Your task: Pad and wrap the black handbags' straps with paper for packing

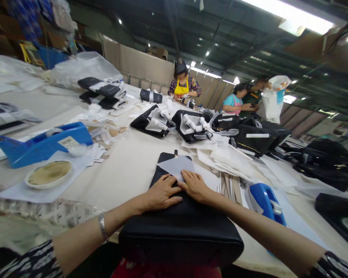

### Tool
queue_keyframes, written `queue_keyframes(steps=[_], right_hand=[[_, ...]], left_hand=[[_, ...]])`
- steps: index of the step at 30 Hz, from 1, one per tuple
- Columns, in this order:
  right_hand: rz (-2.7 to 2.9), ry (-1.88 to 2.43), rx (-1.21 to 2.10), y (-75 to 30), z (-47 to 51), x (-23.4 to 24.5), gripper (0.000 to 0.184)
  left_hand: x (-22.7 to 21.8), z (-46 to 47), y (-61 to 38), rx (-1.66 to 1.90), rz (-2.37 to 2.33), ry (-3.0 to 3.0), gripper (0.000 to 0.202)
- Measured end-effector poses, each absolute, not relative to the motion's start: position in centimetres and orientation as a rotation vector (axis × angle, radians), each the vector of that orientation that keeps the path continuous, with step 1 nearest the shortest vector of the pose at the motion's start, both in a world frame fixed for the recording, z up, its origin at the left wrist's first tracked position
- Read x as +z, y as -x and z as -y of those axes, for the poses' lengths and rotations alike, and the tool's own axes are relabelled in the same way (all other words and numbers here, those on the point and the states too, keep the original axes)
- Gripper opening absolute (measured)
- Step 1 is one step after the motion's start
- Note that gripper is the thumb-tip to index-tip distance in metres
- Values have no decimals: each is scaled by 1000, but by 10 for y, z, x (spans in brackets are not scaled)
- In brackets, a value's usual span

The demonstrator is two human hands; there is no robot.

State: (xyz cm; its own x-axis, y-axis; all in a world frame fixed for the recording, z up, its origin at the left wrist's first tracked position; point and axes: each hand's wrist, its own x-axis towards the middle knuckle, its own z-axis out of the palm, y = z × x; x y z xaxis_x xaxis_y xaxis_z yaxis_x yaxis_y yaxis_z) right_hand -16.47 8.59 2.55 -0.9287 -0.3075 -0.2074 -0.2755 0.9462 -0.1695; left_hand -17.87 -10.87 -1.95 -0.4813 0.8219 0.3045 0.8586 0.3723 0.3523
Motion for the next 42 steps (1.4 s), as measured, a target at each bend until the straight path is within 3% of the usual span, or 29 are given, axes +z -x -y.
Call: queue_keyframes(steps=[4, 9, 12, 17, 24, 31, 37, 42], right_hand=[[-2780, 590, -222, 159, -92, 29, 62], [-2653, 744, -387, 156, -99, 42, 62], [-2564, 856, -512, 154, -103, 47, 57], [-2438, 1108, -582, 153, -110, 50, 50], [-2228, 1118, -706, 168, -115, 66, 50], [-2294, 771, -1003, 186, -104, 71, 49], [-2655, 948, -517, 178, -88, 54, 57], [-2591, 1015, -354, 173, -87, 44, 63]], left_hand=[[-14, 113, 181, -982, 2597, 1543, 35], [-20, 117, 191, -1870, 2475, 1216, 38], [-21, 116, 195, -2390, 2209, 811, 31], [-8, 121, 202, -3203, 1528, 58, 54], [-12, 126, 210, -3099, 1761, -167, 54], [-13, 125, 205, -3006, 1812, -270, 41], [-10, 125, 202, -3024, 1770, -320, 43], [-7, 124, 200, -3041, 1656, -367, 50]])
